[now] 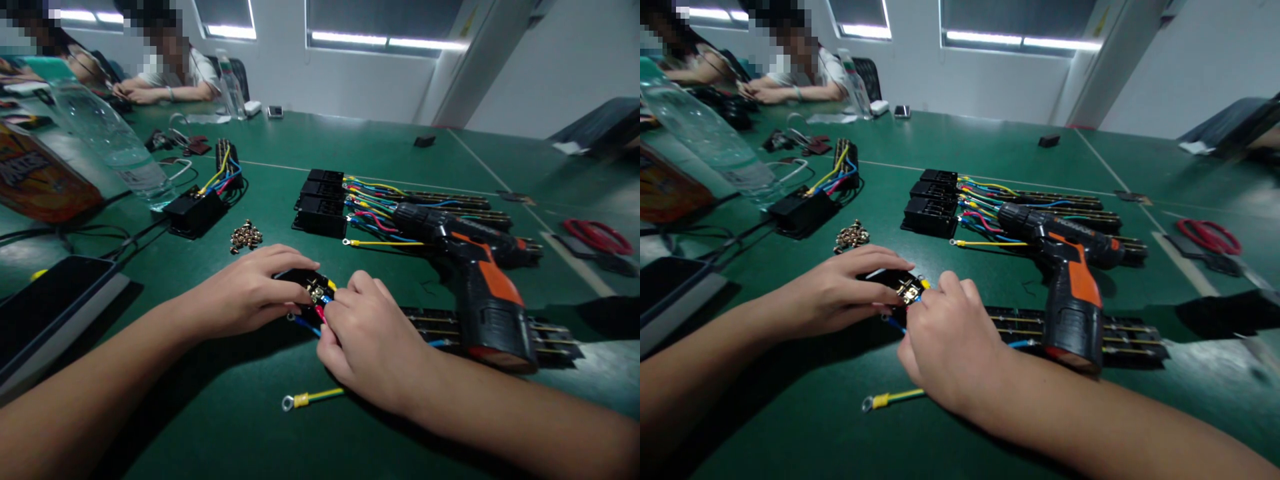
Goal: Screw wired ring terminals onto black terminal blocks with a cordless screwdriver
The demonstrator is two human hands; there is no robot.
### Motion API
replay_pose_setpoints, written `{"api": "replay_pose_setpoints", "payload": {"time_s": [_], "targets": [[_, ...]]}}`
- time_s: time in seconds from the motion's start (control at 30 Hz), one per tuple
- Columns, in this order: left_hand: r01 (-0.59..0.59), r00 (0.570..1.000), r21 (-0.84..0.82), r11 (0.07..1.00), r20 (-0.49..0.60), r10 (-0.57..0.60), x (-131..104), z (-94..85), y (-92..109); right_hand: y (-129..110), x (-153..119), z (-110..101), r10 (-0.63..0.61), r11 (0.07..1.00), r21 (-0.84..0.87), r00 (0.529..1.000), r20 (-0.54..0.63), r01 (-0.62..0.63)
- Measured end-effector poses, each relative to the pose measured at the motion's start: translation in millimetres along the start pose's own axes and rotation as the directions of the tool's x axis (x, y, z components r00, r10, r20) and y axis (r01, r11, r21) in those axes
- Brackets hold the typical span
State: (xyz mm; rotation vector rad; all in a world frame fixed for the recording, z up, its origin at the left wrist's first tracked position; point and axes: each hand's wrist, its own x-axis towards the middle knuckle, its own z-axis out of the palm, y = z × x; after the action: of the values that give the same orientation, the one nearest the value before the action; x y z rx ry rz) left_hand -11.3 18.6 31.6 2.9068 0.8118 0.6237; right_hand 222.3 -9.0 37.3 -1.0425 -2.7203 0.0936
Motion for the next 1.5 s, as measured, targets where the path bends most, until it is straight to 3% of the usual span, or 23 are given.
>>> {"api": "replay_pose_setpoints", "payload": {"time_s": [0.63,0.77,0.97,1.3,1.5], "targets": [[0.069,0.995,-0.085,0.994,0.077,-0.063,2,-3.9,5,-1,-3,1,0.014,0.998,-0.057,0.999,-0.042,-0.016],[0.074,0.995,-0.094,0.993,0.078,-0.067,3,-3.7,6,-2,-6,7,-0.06,0.983,-0.181,0.988,-0.139,0.034],[0.087,0.992,-0.096,0.992,0.095,-0.078,4,-2.6,5,-7,-12,13,-0.218,0.918,-0.382,0.937,-0.273,0.102],[0.098,0.989,-0.092,0.991,0.117,-0.087,3,1.2,2,-10,-11,14,-0.23,0.903,-0.419,0.93,-0.287,0.094],[0.104,0.985,-0.091,0.99,0.145,-0.09,5,0.4,2,-16,-12,3,-0.155,0.905,-0.425,0.945,-0.288,0.02]]}}
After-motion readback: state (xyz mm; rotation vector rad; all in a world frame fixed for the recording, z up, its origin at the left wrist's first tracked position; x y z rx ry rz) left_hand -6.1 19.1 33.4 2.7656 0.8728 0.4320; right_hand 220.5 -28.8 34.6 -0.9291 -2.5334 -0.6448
